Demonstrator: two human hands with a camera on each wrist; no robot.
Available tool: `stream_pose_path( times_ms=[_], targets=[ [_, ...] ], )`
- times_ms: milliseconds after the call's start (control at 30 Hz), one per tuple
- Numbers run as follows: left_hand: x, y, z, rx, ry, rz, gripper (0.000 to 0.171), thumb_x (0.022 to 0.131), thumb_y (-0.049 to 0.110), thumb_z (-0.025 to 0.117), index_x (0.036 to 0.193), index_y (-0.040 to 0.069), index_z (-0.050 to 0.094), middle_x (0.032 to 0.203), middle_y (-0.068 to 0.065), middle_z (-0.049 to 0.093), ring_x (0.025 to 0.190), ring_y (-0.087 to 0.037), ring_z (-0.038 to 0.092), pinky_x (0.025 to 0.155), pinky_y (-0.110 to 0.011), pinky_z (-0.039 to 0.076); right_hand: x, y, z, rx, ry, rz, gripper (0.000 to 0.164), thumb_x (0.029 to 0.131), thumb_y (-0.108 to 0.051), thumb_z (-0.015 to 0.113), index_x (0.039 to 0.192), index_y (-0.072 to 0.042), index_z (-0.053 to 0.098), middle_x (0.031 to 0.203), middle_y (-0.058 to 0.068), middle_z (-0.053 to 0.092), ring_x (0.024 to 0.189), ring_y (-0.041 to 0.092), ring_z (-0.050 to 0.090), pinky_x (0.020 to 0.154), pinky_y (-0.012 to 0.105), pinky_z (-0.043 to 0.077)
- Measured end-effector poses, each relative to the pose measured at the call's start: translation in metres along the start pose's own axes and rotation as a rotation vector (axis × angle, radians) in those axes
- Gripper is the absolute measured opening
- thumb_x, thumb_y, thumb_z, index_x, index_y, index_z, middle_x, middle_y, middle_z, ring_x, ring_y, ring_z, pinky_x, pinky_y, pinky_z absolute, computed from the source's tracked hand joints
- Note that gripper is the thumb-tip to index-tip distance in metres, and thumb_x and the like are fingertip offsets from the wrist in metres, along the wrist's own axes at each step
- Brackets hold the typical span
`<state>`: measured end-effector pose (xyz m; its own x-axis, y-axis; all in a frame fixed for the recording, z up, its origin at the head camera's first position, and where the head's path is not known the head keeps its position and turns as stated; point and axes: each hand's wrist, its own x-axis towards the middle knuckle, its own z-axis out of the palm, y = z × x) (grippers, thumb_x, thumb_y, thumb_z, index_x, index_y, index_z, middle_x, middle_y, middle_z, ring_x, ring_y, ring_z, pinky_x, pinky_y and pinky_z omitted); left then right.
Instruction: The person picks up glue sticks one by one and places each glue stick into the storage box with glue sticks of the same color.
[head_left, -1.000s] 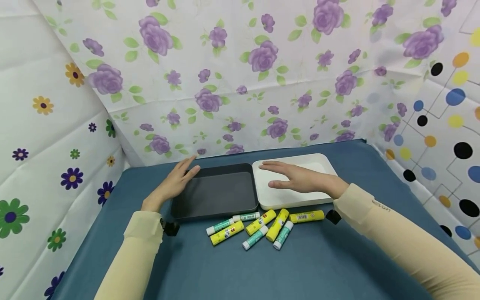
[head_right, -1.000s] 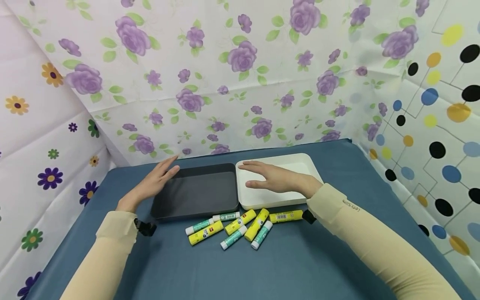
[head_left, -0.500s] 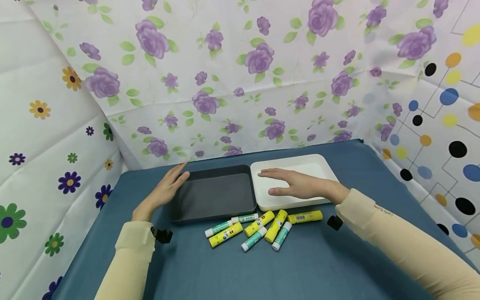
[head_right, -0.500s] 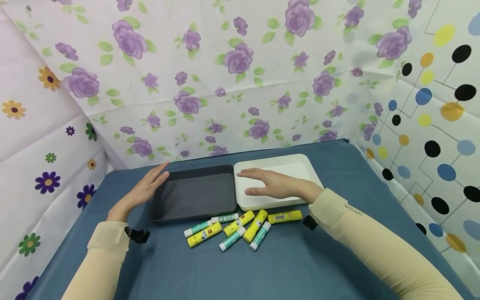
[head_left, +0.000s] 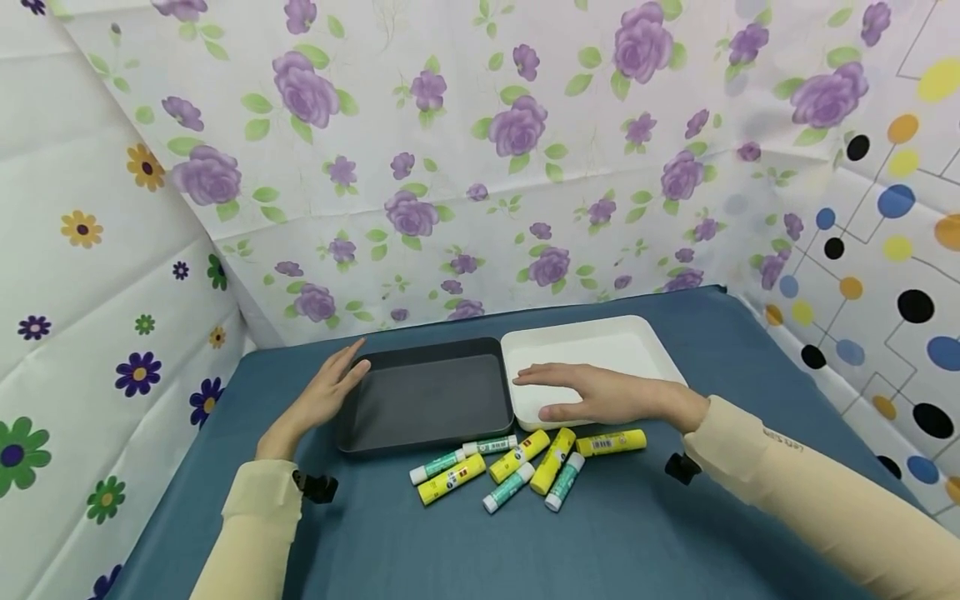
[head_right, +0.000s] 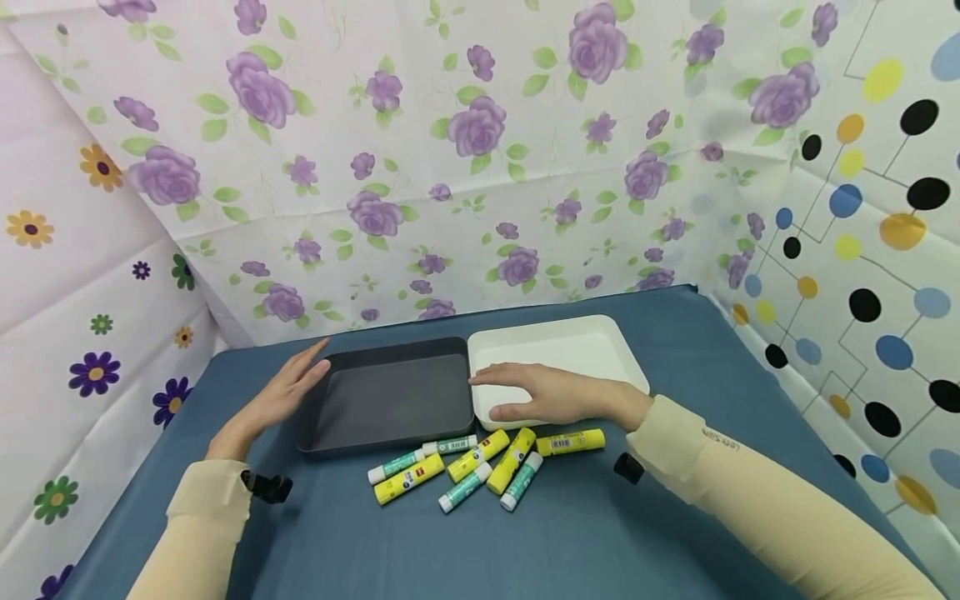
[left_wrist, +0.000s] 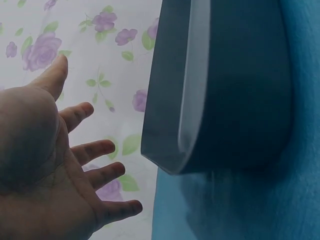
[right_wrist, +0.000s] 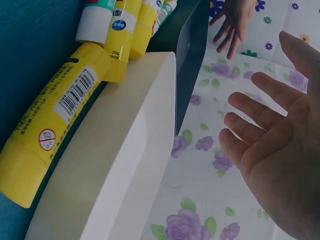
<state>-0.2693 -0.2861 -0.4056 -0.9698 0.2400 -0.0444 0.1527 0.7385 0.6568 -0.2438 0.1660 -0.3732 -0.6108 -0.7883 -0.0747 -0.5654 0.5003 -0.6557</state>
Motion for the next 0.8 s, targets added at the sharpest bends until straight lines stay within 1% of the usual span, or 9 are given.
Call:
stream_pose_path(
  times_ms=[67,200,300,400,467,533,633,733,800],
  targets=[
    [-0.002,-0.001,0.0,-0.004,0.002,-0.013,0.074,0.113,0.051,0.037,0.169,0.011,0.01,0.169,-0.032,0.004,0.152,-0.057,0.006,0.115,-0.081,0.013,-0.001,-0.001,0.002,-0.001,-0.006,-0.006,0.066,0.106,-0.045,0.06,0.163,-0.021,0.038,0.17,0.005,0.029,0.158,0.027,0.021,0.124,0.06,0.027],
    [-0.005,-0.005,0.0,-0.009,0.0,-0.031,0.076,0.112,0.051,0.038,0.169,0.009,0.008,0.167,-0.034,0.005,0.152,-0.058,0.007,0.115,-0.08,0.015,-0.004,-0.003,0.005,-0.008,-0.027,-0.011,0.065,0.106,-0.044,0.06,0.162,-0.018,0.04,0.17,0.004,0.028,0.159,0.026,0.017,0.124,0.058,0.027],
    [-0.007,-0.008,-0.001,-0.011,0.005,-0.036,0.077,0.112,0.052,0.038,0.169,0.008,0.007,0.167,-0.035,0.005,0.151,-0.058,0.009,0.114,-0.08,0.017,-0.006,-0.002,0.007,-0.021,-0.036,-0.008,0.064,0.106,-0.043,0.061,0.162,-0.019,0.042,0.169,0.003,0.03,0.159,0.024,0.019,0.124,0.056,0.028],
    [-0.007,-0.01,-0.002,-0.013,0.012,-0.045,0.079,0.112,0.053,0.036,0.168,0.007,0.006,0.165,-0.037,0.007,0.149,-0.059,0.016,0.114,-0.078,0.021,-0.008,-0.002,0.008,-0.029,-0.033,0.0,0.06,0.106,-0.042,0.061,0.16,-0.021,0.044,0.168,0.001,0.034,0.157,0.025,0.023,0.124,0.057,0.029],
    [-0.008,-0.011,-0.002,-0.019,0.013,-0.051,0.08,0.112,0.054,0.036,0.168,0.006,0.006,0.165,-0.037,0.009,0.147,-0.059,0.021,0.114,-0.077,0.026,-0.009,-0.002,0.009,-0.029,-0.031,0.003,0.059,0.106,-0.043,0.06,0.159,-0.023,0.045,0.166,-0.001,0.036,0.156,0.025,0.027,0.123,0.057,0.031],
    [-0.008,-0.013,-0.002,-0.023,0.005,-0.062,0.082,0.111,0.056,0.035,0.168,0.005,0.005,0.164,-0.038,0.013,0.145,-0.059,0.026,0.113,-0.075,0.03,-0.011,-0.003,0.01,-0.015,-0.034,0.003,0.058,0.106,-0.045,0.059,0.159,-0.022,0.046,0.165,-0.001,0.038,0.154,0.025,0.032,0.122,0.057,0.033],
    [-0.008,-0.015,-0.002,-0.034,-0.009,-0.08,0.085,0.11,0.059,0.035,0.168,0.004,0.005,0.163,-0.037,0.018,0.145,-0.059,0.027,0.113,-0.074,0.032,-0.012,-0.003,0.012,-0.007,-0.046,-0.011,0.059,0.106,-0.047,0.059,0.157,-0.019,0.049,0.162,0.0,0.041,0.15,0.025,0.037,0.12,0.055,0.037],
    [-0.01,-0.017,-0.001,-0.04,-0.019,-0.096,0.085,0.11,0.059,0.035,0.168,0.004,0.006,0.162,-0.036,0.021,0.146,-0.059,0.026,0.114,-0.073,0.031,-0.012,-0.004,0.014,-0.013,-0.059,-0.028,0.06,0.106,-0.047,0.06,0.157,-0.017,0.05,0.161,0.001,0.043,0.149,0.024,0.04,0.12,0.055,0.038],
    [-0.011,-0.019,-0.001,-0.045,-0.023,-0.102,0.085,0.11,0.059,0.035,0.168,0.004,0.005,0.162,-0.036,0.02,0.147,-0.059,0.024,0.114,-0.074,0.029,-0.012,-0.004,0.015,-0.024,-0.058,-0.032,0.058,0.106,-0.047,0.06,0.156,-0.019,0.051,0.159,0.0,0.045,0.147,0.022,0.041,0.119,0.054,0.039]
  ],
)
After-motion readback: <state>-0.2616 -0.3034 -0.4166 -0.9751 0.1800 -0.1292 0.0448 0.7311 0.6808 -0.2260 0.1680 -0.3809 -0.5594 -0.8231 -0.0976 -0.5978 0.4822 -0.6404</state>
